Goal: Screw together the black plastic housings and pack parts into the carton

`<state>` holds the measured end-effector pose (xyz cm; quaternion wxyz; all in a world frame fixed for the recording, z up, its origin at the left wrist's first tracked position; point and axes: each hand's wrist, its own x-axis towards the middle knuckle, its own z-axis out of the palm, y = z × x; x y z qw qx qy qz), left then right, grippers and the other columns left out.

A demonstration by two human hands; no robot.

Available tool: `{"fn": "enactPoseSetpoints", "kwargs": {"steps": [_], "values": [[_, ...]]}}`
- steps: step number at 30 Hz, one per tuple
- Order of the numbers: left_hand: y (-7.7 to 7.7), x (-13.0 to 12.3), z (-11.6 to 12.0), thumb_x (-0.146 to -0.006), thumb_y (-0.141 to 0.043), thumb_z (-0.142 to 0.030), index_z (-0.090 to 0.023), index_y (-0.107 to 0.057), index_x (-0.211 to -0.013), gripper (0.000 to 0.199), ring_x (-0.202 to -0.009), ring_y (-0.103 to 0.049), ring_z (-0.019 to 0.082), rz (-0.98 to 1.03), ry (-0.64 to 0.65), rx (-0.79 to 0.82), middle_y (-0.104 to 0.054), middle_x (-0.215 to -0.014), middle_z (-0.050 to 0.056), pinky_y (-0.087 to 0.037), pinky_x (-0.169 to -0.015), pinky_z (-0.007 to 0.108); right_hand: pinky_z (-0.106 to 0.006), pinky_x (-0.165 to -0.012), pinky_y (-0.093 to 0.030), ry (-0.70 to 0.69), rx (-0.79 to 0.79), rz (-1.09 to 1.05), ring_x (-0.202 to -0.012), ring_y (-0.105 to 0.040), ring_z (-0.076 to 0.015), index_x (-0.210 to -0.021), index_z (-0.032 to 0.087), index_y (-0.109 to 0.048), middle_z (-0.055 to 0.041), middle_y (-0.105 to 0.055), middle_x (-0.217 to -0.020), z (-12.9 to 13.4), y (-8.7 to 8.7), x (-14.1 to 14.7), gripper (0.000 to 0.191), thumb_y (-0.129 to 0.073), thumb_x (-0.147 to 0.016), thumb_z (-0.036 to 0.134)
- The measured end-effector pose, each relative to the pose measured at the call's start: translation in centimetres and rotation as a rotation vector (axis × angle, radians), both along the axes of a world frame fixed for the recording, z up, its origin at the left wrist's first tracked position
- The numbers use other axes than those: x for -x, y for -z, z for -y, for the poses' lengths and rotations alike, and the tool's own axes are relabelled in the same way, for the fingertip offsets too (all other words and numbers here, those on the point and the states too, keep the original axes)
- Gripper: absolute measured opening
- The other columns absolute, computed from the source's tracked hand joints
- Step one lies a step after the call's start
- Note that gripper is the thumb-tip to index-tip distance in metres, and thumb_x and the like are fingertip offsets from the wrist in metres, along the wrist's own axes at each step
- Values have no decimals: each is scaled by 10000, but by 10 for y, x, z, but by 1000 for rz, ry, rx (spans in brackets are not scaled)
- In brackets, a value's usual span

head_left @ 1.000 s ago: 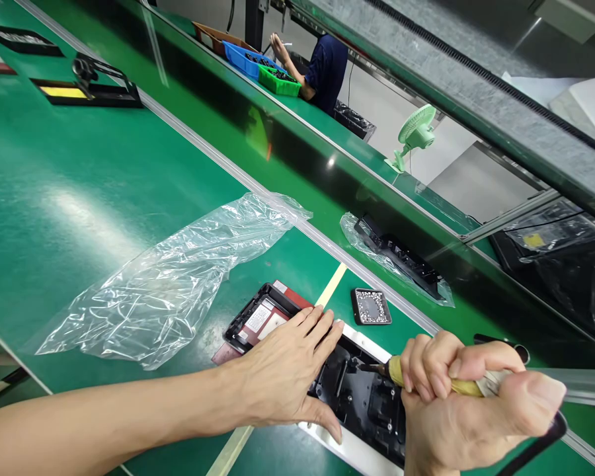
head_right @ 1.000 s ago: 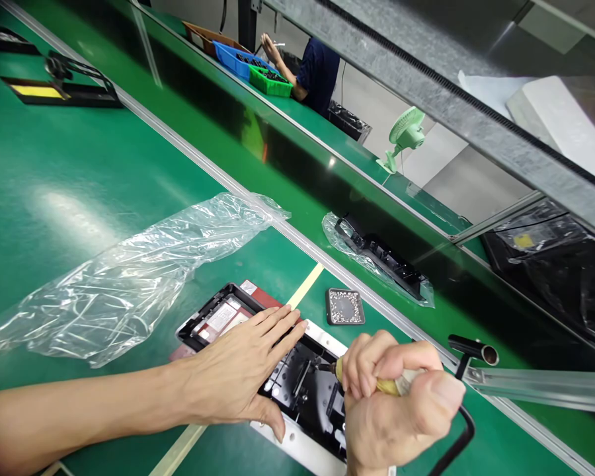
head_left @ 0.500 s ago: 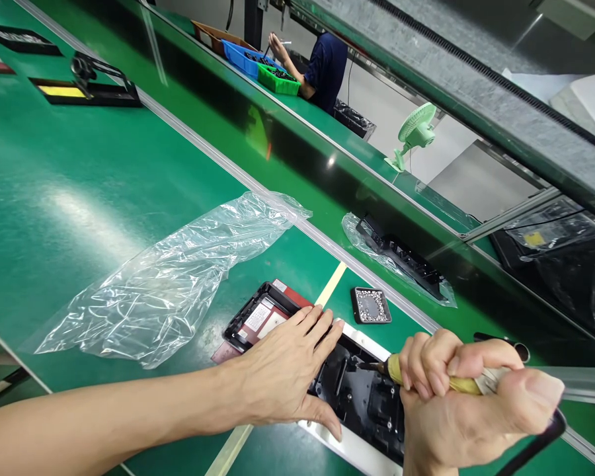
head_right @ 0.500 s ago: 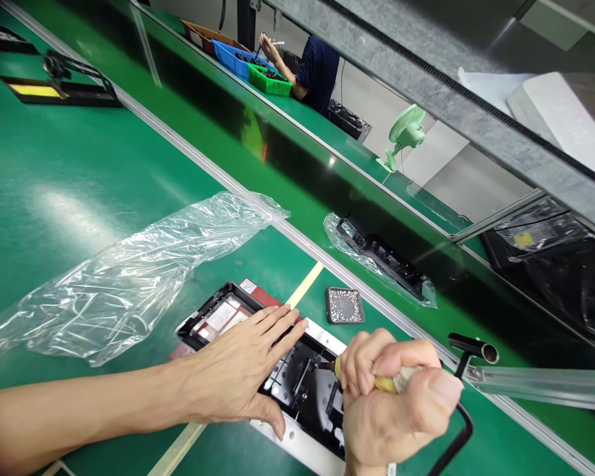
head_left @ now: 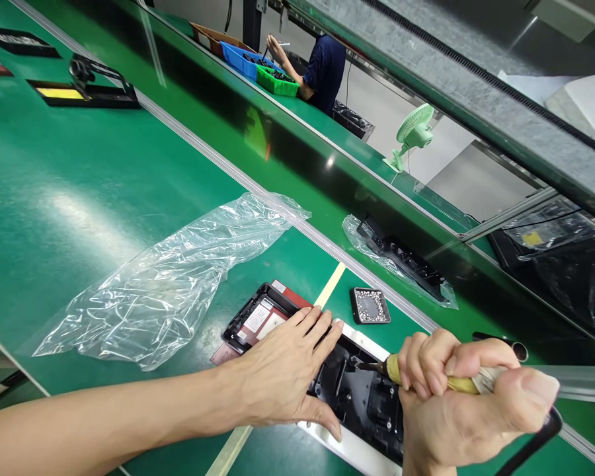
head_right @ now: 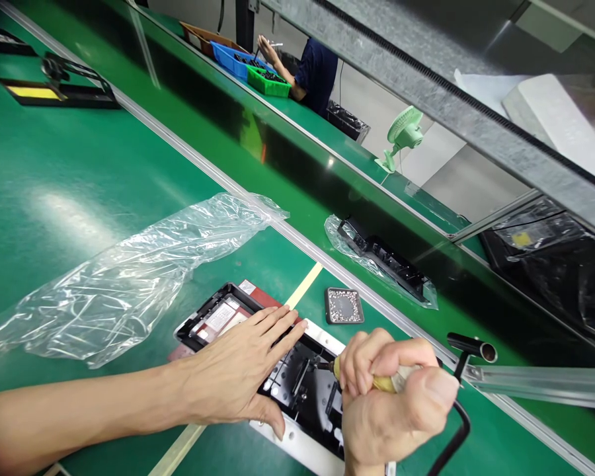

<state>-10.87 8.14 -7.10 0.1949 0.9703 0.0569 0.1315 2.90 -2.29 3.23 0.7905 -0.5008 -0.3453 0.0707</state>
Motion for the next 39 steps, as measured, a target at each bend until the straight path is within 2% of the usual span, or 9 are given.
{"fn": "enactPoseSetpoints", "kwargs": {"steps": [7,15,26,39], "values": [[1,1,0,-770,-304,-973,-44,-263,-1597,1244,-1480,-350,462,13,-6,-18,-366,-1592,277,-274,-1226,567,-199,-296,-289,19,-8,-11,-299,-304,-87,-662,212,-511,64,-371,-417,-2,-1,1,385,-400,-993,373],[2,0,0,-756,-328,-977,-39,-290,-1583,1251,-1466,-376,452,50,-10,-30,-400,-1568,283,-301,-1220,572,-209,-280,-307,-42,-18,-1,-290,-316,-96,-667,207,-539,57,-403,-412,-2,-1,-3,373,-391,-977,351],[0,0,0,-756,-262,-984,-38,-259,-1599,1267,-1474,-353,464,-15,2,-23,-372,-1582,289,-293,-1224,582,-206,-279,-302,-27,-19,-18,-287,-302,-93,-662,209,-533,61,-396,-406,-2,-2,-1,348,-404,-958,340],[2,1,0,-760,-307,-977,-43,-267,-1594,1253,-1463,-374,459,32,-11,-40,-387,-1575,284,-297,-1211,573,-212,-272,-303,-34,-29,-9,-281,-304,-96,-647,208,-540,58,-397,-399,-2,-2,-3,364,-393,-954,339]]}}
